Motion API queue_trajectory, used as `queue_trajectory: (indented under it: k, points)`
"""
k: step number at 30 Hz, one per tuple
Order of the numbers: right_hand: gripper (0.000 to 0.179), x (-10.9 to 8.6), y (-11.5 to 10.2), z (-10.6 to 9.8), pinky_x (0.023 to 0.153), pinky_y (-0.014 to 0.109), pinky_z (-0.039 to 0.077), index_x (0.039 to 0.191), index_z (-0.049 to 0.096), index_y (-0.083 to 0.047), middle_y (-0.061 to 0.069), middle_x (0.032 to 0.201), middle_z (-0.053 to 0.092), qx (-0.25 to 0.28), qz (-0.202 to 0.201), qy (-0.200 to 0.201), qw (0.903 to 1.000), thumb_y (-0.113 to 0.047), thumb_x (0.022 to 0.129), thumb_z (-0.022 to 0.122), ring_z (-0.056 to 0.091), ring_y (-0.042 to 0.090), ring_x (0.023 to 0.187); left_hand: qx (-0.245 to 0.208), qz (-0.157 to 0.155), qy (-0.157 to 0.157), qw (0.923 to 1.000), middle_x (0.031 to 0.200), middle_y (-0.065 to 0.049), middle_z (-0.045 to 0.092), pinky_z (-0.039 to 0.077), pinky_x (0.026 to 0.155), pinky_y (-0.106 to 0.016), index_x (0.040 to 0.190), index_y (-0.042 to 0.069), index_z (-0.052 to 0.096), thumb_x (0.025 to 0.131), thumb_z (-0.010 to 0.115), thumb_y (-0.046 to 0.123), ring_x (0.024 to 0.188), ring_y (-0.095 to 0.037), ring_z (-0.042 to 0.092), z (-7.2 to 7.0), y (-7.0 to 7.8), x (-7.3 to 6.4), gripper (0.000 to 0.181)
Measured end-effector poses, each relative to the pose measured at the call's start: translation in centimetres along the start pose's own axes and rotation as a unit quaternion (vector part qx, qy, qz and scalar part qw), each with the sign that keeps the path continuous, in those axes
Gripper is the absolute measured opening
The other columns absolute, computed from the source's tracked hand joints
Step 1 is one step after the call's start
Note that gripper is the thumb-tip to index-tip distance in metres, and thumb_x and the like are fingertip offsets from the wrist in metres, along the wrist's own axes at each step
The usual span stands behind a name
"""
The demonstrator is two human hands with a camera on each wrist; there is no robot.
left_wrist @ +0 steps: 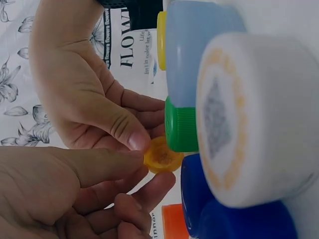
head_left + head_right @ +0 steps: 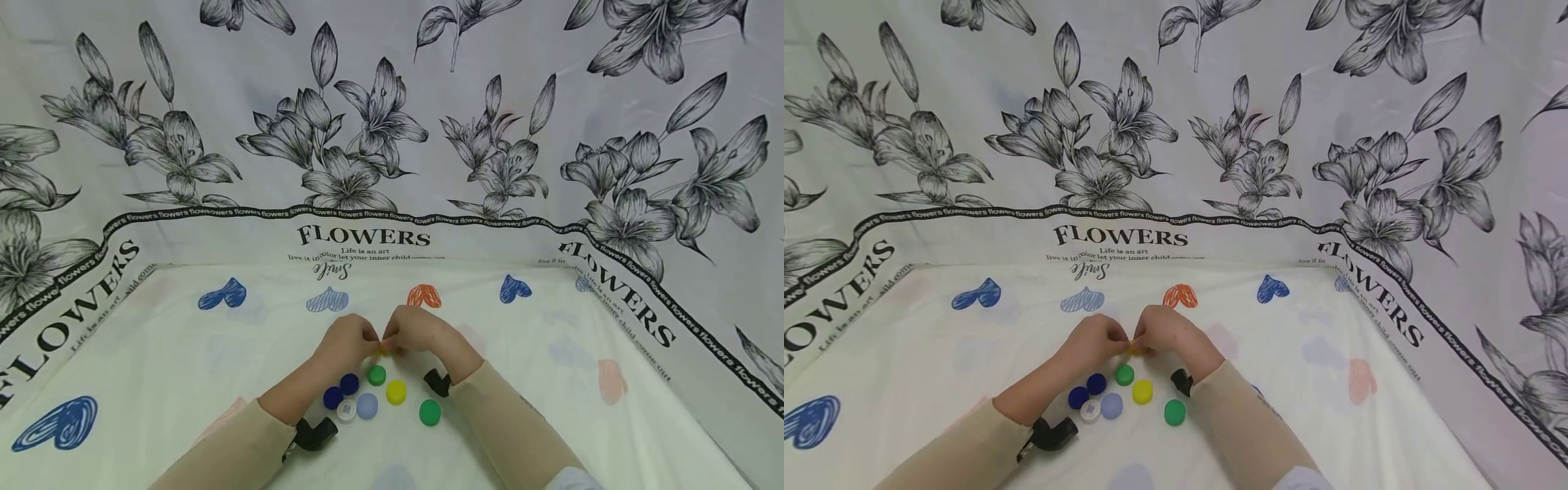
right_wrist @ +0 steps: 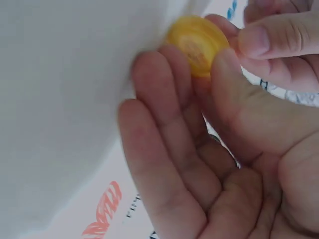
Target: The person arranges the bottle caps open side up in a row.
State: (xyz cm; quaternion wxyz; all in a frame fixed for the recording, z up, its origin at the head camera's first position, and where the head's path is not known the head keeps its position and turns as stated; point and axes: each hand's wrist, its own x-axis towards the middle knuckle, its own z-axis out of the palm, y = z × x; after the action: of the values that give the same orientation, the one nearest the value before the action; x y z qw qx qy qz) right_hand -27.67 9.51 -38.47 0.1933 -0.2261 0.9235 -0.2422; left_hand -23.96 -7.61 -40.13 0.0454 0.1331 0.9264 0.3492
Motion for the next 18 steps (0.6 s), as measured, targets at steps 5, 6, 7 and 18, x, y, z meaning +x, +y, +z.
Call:
queue_trajectory:
  k: [5,6,7,18]
  points:
    - [0.01,0.5,0.6,0.3,0.062,0.024,0.047,0.087,0.074,-0.008,0.002,0.076,0.07,0.057,0.022,0.044,0.9972,-0.014,0.094,0.075,0.061,0.015,0.068,0.017,-0.022,-0.007,0.9996,0.079,-0.003,0.069,0.047,0.058,-0.027,0.092,0.001,0.079,0.094,0.072,0.008,0.065,-0.016,0.056,-0.1,0.3,0.3,0.01]
    - [0.011,0.6,0.7,0.3,0.061,0.024,0.047,0.086,0.072,-0.008,0.003,0.076,0.069,0.065,0.028,0.052,0.9962,-0.014,0.095,0.075,0.061,0.015,0.067,0.023,-0.025,-0.009,0.9994,0.084,-0.005,0.071,0.049,0.06,-0.027,0.096,0.0,0.079,0.094,0.071,0.007,0.068,-0.016,0.057,-0.1,0.3,0.3,0.01]
    - [0.012,0.7,0.8,0.4,0.061,0.024,0.047,0.086,0.071,-0.008,0.003,0.077,0.068,0.072,0.033,0.059,0.9951,-0.014,0.094,0.075,0.06,0.015,0.067,0.028,-0.027,-0.012,0.9992,0.089,-0.006,0.073,0.05,0.063,-0.028,0.1,0.0,0.079,0.094,0.07,0.005,0.071,-0.017,0.058,-0.1,0.3,0.4,0.012]
    - [0.015,1.1,0.7,0.3,0.073,0.03,0.053,0.108,0.073,-0.006,0.005,0.094,0.068,0.101,0.066,0.07,0.9902,-0.006,0.094,0.074,0.062,0.019,0.08,0.03,-0.001,-0.025,0.9992,0.108,-0.015,0.075,0.053,0.075,-0.032,0.109,-0.006,0.076,0.091,0.066,-0.003,0.085,-0.021,0.061,-0.5,-0.3,0.9,0.02]
